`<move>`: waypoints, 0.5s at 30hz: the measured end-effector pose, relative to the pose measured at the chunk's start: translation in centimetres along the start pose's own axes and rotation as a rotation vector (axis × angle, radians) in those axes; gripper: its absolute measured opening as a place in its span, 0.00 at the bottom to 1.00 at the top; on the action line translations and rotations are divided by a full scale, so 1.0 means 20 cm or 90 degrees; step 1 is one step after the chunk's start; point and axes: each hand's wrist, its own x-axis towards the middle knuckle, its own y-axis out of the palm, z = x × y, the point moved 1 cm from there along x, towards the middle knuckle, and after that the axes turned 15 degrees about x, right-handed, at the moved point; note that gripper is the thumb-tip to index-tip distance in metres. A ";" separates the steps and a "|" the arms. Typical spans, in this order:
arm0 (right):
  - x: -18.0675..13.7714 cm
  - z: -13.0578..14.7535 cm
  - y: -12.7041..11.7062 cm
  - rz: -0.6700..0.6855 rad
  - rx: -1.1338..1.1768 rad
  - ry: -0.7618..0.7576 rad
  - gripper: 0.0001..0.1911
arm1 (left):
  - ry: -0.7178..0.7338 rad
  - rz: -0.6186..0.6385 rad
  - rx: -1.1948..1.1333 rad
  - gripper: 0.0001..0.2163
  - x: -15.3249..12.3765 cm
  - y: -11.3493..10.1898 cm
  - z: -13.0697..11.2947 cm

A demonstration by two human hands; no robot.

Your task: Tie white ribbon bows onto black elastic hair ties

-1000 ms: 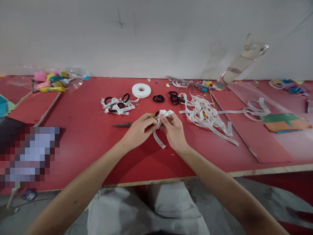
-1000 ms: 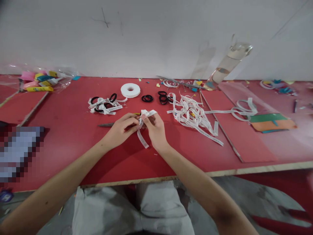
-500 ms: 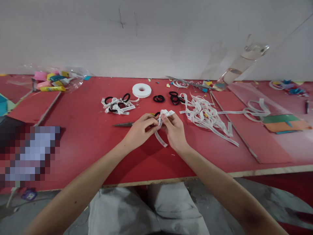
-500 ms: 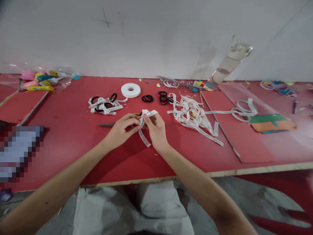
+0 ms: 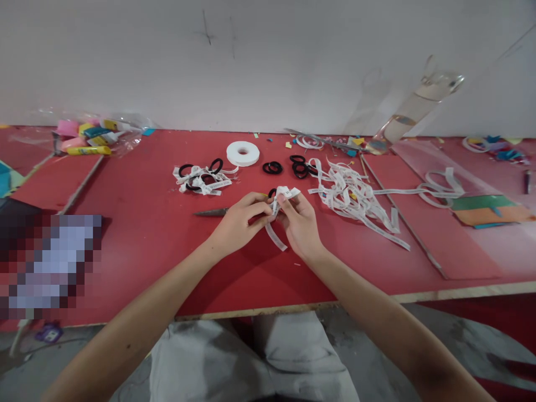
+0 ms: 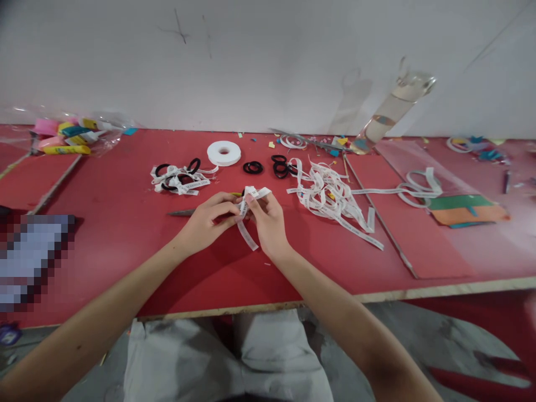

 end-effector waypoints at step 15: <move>0.02 0.00 -0.01 -0.010 0.014 0.000 0.10 | -0.024 -0.003 0.016 0.05 0.00 -0.02 -0.01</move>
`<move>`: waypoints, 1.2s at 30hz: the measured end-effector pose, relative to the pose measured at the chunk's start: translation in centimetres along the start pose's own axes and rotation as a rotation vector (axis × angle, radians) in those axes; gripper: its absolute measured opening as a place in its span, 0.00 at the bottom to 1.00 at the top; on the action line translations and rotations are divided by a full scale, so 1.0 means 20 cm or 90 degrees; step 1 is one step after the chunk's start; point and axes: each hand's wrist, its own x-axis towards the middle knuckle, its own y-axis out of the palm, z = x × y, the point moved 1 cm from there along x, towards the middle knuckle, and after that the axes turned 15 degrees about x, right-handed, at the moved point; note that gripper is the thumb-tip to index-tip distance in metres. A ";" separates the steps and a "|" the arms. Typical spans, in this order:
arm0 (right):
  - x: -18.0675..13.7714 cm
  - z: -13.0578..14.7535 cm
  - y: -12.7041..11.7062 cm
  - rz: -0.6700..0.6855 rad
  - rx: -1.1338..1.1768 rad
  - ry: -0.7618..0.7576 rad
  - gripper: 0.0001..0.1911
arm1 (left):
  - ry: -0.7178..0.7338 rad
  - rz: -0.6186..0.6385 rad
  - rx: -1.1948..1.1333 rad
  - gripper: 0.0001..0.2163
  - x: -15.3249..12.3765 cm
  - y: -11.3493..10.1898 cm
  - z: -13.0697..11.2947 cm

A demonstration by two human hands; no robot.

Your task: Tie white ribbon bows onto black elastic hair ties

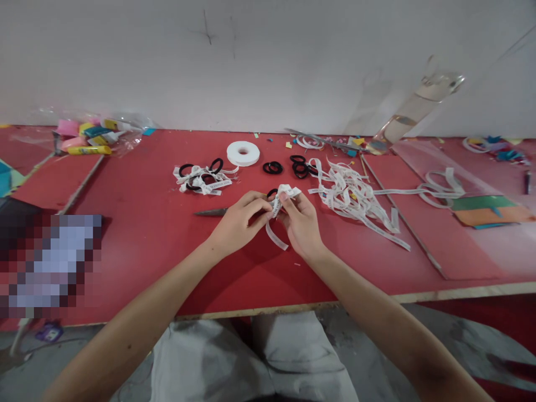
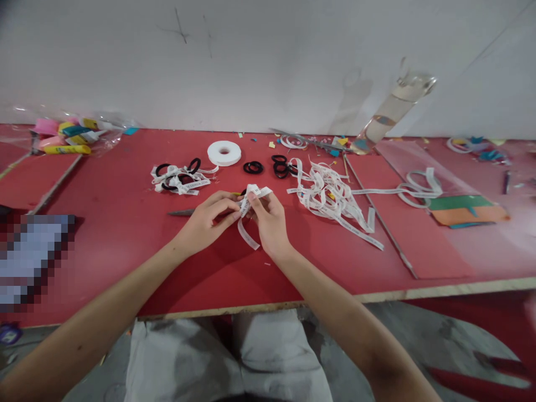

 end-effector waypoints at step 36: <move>-0.10 -0.03 0.04 0.220 -0.553 -0.179 0.20 | -0.266 -0.137 0.016 0.09 -0.01 0.03 -0.01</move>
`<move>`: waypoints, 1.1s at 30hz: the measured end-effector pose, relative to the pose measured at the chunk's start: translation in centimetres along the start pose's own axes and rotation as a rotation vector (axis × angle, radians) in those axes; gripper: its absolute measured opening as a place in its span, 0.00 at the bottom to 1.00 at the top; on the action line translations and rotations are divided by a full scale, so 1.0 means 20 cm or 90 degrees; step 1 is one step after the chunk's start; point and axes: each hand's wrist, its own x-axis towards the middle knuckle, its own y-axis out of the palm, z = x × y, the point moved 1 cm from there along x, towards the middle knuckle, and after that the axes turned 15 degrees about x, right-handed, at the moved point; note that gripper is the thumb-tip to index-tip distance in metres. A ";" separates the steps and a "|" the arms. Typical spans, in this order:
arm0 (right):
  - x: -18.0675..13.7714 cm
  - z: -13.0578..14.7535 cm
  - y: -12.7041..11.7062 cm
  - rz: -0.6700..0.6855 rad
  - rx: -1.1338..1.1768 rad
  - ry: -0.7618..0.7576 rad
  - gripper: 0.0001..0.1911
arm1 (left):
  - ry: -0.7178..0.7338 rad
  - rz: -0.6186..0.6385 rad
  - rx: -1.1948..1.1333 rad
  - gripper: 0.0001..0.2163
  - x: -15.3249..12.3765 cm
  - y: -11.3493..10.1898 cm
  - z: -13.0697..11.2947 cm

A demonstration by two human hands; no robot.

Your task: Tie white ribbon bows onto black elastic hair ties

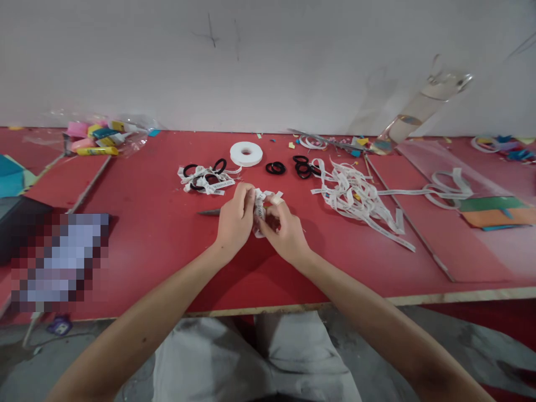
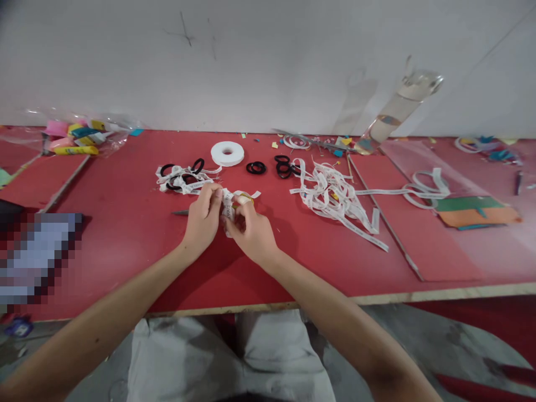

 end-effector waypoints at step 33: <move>-0.02 0.03 0.02 0.011 -0.019 -0.072 0.06 | -0.034 -0.006 -0.081 0.12 0.04 0.02 0.03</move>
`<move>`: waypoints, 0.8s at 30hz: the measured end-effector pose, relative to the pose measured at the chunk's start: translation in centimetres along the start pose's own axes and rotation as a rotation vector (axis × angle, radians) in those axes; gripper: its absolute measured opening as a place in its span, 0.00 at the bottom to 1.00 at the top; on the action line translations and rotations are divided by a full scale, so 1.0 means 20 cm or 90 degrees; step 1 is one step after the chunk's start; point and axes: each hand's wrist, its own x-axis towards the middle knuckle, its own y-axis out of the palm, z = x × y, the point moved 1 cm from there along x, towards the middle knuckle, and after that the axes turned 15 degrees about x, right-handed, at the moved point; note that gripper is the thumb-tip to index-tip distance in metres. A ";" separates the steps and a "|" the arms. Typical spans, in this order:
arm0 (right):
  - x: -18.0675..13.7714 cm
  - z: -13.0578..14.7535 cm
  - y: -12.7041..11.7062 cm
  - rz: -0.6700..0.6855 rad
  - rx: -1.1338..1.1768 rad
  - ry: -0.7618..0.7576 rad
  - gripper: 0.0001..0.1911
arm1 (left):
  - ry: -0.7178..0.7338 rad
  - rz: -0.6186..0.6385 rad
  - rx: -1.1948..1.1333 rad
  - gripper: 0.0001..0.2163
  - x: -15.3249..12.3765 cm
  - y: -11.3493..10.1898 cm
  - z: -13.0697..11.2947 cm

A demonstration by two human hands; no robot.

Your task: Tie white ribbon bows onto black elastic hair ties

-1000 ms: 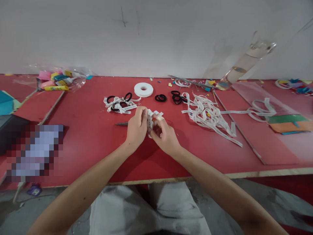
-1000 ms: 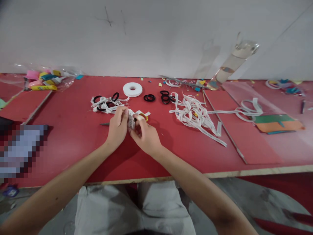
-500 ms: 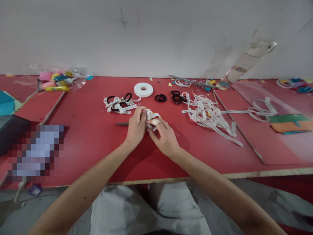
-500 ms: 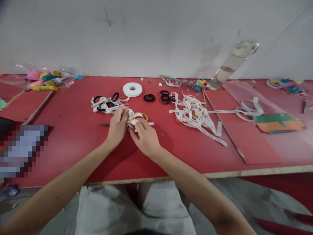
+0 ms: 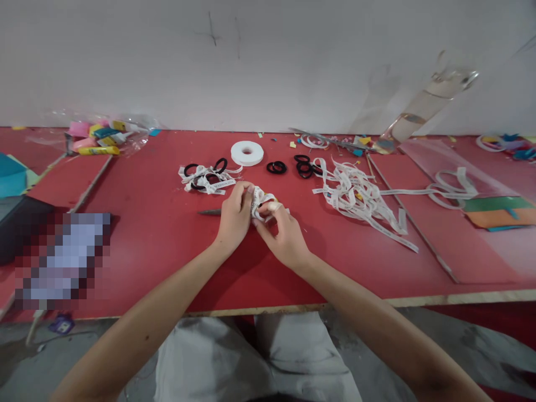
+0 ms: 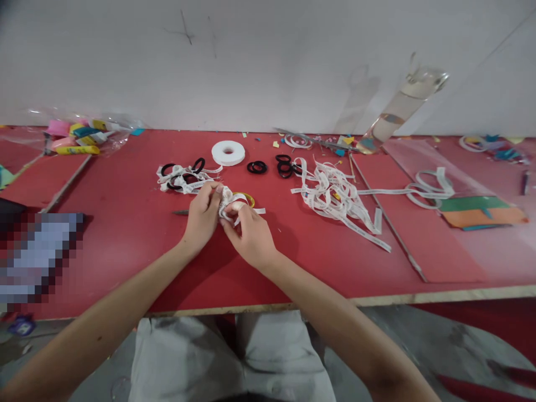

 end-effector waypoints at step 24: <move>0.02 0.00 -0.01 -0.029 0.278 0.094 0.13 | 0.035 -0.087 0.082 0.13 0.00 -0.03 -0.01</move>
